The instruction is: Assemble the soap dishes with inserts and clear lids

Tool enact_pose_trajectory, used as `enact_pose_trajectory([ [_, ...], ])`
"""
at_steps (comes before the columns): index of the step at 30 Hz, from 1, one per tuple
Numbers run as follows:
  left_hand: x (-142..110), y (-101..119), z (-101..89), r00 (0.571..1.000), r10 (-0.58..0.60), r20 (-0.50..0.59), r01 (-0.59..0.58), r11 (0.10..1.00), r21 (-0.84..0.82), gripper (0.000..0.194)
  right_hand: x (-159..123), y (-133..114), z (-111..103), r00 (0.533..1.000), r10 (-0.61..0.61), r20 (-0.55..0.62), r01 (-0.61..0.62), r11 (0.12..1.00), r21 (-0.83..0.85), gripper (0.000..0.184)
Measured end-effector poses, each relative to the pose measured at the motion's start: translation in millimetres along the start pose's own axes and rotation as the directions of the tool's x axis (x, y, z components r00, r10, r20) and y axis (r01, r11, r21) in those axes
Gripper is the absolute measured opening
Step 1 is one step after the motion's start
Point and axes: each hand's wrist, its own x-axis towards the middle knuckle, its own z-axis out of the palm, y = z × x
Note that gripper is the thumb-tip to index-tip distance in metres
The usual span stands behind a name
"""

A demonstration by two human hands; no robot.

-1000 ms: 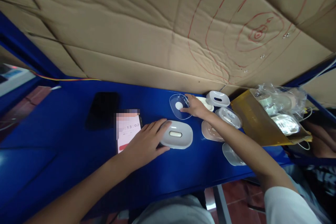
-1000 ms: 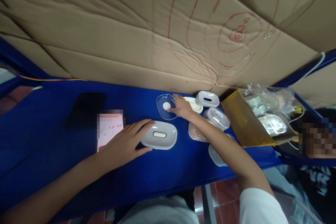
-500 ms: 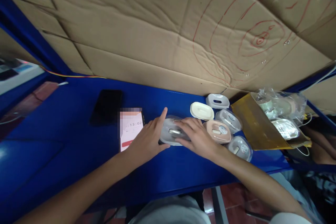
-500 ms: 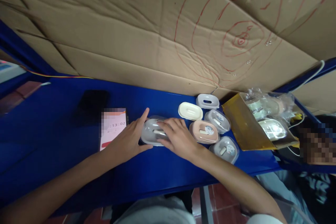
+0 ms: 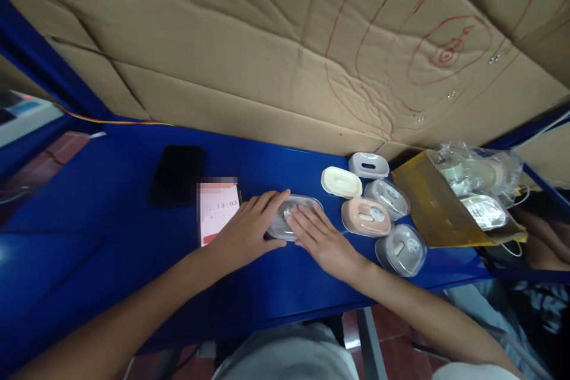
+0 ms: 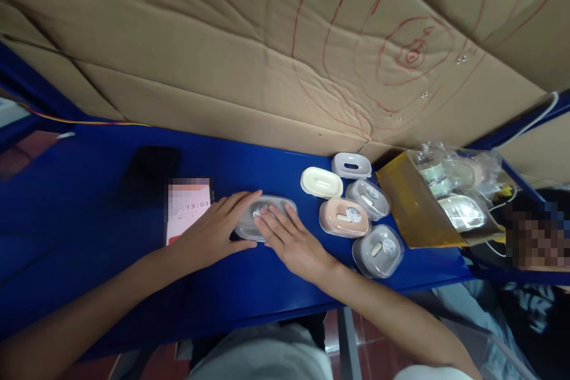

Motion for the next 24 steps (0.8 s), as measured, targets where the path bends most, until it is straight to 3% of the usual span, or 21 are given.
enact_pose_trajectory([
  [4, 0.8, -0.7, -3.3, 1.0, 0.015, 0.007, -0.015, 1.0, 0.008, 0.098, -1.3, -3.6, -2.1, 0.998, 0.022, 0.056, -0.022, 1.0, 0.005, 0.078],
  [9, 3.8, -1.5, -9.2, 0.998, -0.066, 0.002, 0.066, 0.997, -0.042, 0.117, 12.6, 4.2, -20.2, 0.99, 0.007, 0.14, -0.022, 0.994, 0.106, 0.078],
  [15, 4.8, -5.3, -11.9, 0.998, -0.07, 0.002, 0.07, 0.994, -0.083, 0.108, 25.1, 11.6, -29.9, 0.978, 0.063, 0.201, -0.088, 0.989, 0.121, 0.058],
  [20, 2.1, -5.2, -10.4, 0.999, -0.03, -0.011, 0.028, 0.995, -0.092, 0.107, 32.3, 17.9, -33.9, 0.968, 0.051, 0.247, -0.089, 0.985, 0.146, 0.061],
  [24, 2.1, -5.3, -9.3, 1.0, -0.022, -0.014, 0.02, 0.996, -0.088, 0.104, 33.9, 14.1, -30.2, 0.975, 0.06, 0.214, -0.079, 0.993, 0.082, 0.062],
])
